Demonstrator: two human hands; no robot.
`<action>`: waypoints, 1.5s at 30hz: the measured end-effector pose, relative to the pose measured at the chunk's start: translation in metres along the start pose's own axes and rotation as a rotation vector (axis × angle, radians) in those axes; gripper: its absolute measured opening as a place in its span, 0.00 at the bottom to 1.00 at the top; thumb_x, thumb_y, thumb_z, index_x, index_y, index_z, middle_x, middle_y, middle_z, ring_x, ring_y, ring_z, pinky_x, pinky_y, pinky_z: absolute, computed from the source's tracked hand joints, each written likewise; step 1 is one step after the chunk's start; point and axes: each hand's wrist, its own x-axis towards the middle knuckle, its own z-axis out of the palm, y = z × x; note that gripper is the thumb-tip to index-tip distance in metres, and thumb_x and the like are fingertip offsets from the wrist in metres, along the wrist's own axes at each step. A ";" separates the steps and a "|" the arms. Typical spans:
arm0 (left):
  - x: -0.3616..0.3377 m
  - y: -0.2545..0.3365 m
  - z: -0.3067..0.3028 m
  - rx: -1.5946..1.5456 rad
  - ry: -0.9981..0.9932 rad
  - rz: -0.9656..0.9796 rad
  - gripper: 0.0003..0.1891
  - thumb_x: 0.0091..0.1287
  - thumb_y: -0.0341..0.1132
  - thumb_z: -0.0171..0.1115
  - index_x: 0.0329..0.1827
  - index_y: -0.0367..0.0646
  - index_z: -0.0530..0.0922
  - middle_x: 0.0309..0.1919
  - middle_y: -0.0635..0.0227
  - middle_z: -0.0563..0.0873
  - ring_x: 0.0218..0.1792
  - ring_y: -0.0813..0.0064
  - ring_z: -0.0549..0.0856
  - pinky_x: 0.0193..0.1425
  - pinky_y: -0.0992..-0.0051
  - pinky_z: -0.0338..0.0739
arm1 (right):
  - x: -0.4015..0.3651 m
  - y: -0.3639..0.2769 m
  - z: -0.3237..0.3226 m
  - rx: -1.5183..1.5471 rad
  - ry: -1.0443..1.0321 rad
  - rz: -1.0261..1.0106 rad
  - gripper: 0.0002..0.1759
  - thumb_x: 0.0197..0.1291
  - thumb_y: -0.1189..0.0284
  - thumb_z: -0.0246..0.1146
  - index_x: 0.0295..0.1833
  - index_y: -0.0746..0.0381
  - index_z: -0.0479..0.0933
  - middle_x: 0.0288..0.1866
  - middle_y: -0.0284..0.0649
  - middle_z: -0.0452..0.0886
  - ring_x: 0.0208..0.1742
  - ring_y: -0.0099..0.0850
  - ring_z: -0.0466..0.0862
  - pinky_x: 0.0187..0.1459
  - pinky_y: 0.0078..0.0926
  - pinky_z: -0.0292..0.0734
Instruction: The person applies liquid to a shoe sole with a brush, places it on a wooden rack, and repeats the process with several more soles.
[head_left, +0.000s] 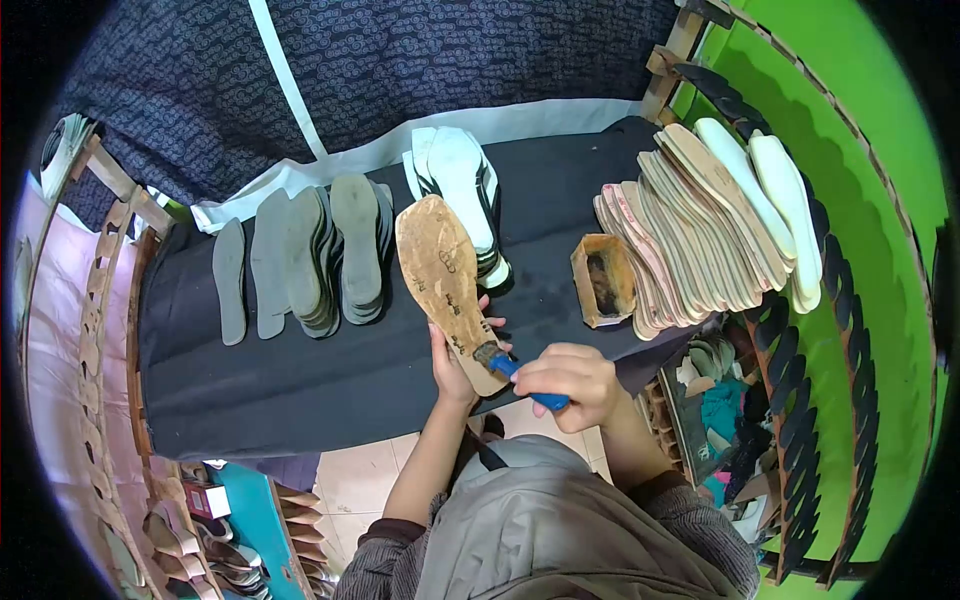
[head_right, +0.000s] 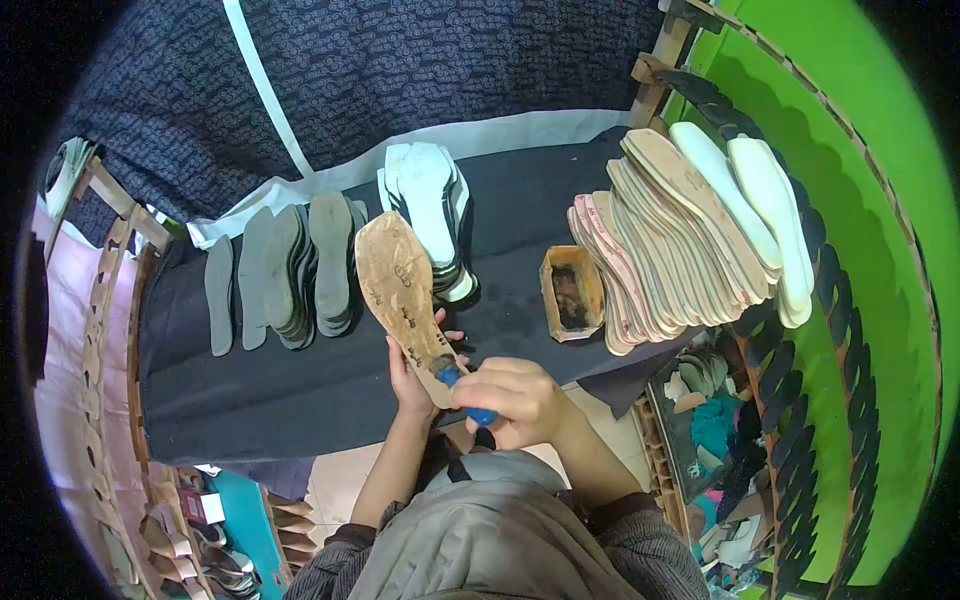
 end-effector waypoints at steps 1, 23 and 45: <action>0.001 -0.002 -0.001 -0.024 0.025 0.021 0.33 0.73 0.59 0.25 0.69 0.45 0.60 0.61 0.55 0.73 0.49 0.60 0.79 0.53 0.61 0.75 | 0.003 0.001 0.001 -0.045 0.076 -0.001 0.12 0.39 0.78 0.68 0.34 0.65 0.80 0.32 0.42 0.83 0.26 0.35 0.80 0.28 0.26 0.75; -0.006 -0.004 -0.010 0.038 -0.031 -0.108 0.32 0.73 0.58 0.26 0.68 0.43 0.59 0.53 0.54 0.77 0.38 0.58 0.84 0.39 0.63 0.82 | 0.025 0.010 -0.005 -0.213 0.183 -0.010 0.11 0.38 0.81 0.65 0.33 0.66 0.80 0.32 0.45 0.83 0.28 0.37 0.82 0.30 0.27 0.76; -0.002 0.000 0.012 0.080 0.034 0.072 0.30 0.75 0.52 0.25 0.71 0.41 0.57 0.63 0.52 0.71 0.63 0.61 0.72 0.68 0.64 0.64 | 0.027 0.003 0.002 -0.119 0.007 -0.066 0.23 0.27 0.87 0.62 0.39 0.66 0.78 0.39 0.44 0.81 0.32 0.40 0.80 0.33 0.30 0.76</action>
